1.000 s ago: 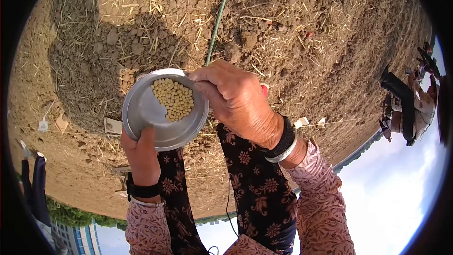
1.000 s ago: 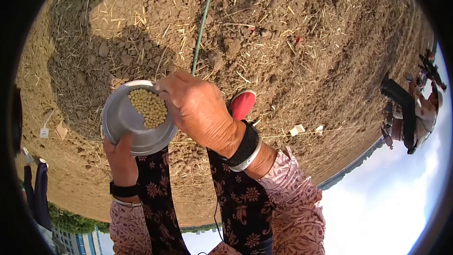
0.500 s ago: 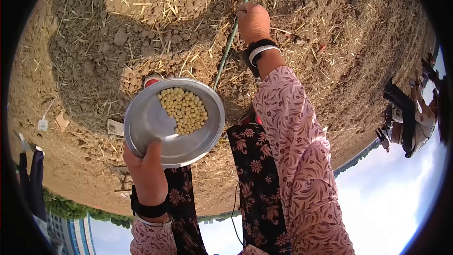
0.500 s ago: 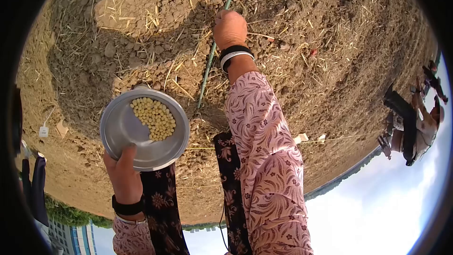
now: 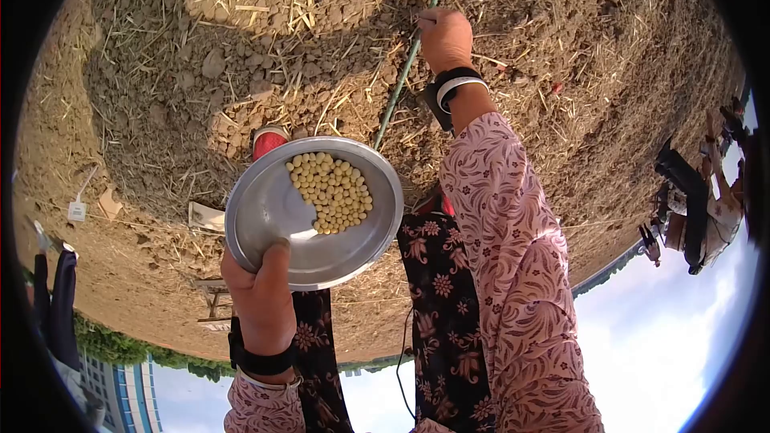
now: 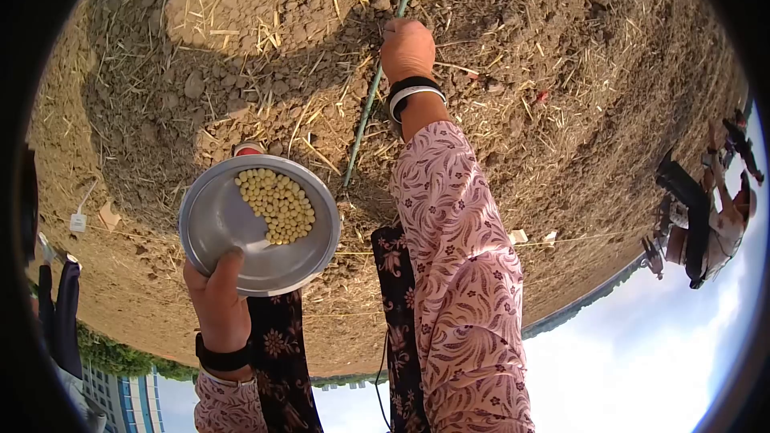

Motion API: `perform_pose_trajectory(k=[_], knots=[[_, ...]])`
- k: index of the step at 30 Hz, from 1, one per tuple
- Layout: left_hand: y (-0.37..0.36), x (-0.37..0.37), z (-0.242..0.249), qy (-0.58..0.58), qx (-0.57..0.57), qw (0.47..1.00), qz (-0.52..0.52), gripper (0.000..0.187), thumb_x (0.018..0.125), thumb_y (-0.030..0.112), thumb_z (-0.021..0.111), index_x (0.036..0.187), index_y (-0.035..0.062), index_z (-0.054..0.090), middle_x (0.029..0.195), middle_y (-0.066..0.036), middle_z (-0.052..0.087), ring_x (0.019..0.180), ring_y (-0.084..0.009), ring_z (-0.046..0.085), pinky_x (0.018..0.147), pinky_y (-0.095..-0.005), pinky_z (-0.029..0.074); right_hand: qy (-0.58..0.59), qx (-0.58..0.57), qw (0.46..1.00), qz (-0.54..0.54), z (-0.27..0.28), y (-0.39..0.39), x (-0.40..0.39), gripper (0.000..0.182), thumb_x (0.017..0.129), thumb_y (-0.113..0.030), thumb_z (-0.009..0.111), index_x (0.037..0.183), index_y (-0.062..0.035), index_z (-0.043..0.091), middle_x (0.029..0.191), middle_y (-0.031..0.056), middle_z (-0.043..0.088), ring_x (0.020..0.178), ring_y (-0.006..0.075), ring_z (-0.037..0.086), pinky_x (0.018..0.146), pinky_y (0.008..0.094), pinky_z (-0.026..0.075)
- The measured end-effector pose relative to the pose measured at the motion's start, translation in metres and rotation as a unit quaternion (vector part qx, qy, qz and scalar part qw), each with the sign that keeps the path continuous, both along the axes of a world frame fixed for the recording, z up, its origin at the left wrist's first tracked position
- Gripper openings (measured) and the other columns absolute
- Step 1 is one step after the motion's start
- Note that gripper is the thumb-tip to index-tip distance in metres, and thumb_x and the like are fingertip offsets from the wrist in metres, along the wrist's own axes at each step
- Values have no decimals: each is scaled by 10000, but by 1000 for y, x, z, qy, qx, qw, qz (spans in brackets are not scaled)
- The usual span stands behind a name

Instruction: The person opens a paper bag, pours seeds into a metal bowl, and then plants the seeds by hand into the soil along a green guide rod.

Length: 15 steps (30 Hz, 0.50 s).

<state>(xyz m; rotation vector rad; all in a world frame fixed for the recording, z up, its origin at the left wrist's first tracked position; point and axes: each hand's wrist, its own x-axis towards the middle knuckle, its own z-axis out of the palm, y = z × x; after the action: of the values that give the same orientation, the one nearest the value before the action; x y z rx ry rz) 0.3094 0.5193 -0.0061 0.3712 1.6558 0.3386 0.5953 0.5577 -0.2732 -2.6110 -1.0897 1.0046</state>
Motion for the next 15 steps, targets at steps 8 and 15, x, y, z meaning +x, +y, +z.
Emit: perform_pose_trajectory(k=[8, 15], knots=[[3, 14, 1, 42, 14, 998, 34, 311, 829, -5, 521, 1136, -39, 560, 1014, -62, 618, 886, -112, 575, 793, -262, 465, 66, 77, 993, -58, -14, -12, 9, 187, 830, -180, 671, 922, -28, 732, 795, 134, 704, 655, 193, 686, 667, 323, 543], [-1, 4, 0, 8, -11, 1000, -4, 348, 862, 24, 574, 1200, 13, 492, 1118, -76, 570, 994, -159, 580, 872, -317, 471, 82, 21, 991, -101, -3, 1, -1, 189, 788, -182, 693, 897, -34, 738, 883, 173, 697, 822, 320, 667, 784, 387, 522]])
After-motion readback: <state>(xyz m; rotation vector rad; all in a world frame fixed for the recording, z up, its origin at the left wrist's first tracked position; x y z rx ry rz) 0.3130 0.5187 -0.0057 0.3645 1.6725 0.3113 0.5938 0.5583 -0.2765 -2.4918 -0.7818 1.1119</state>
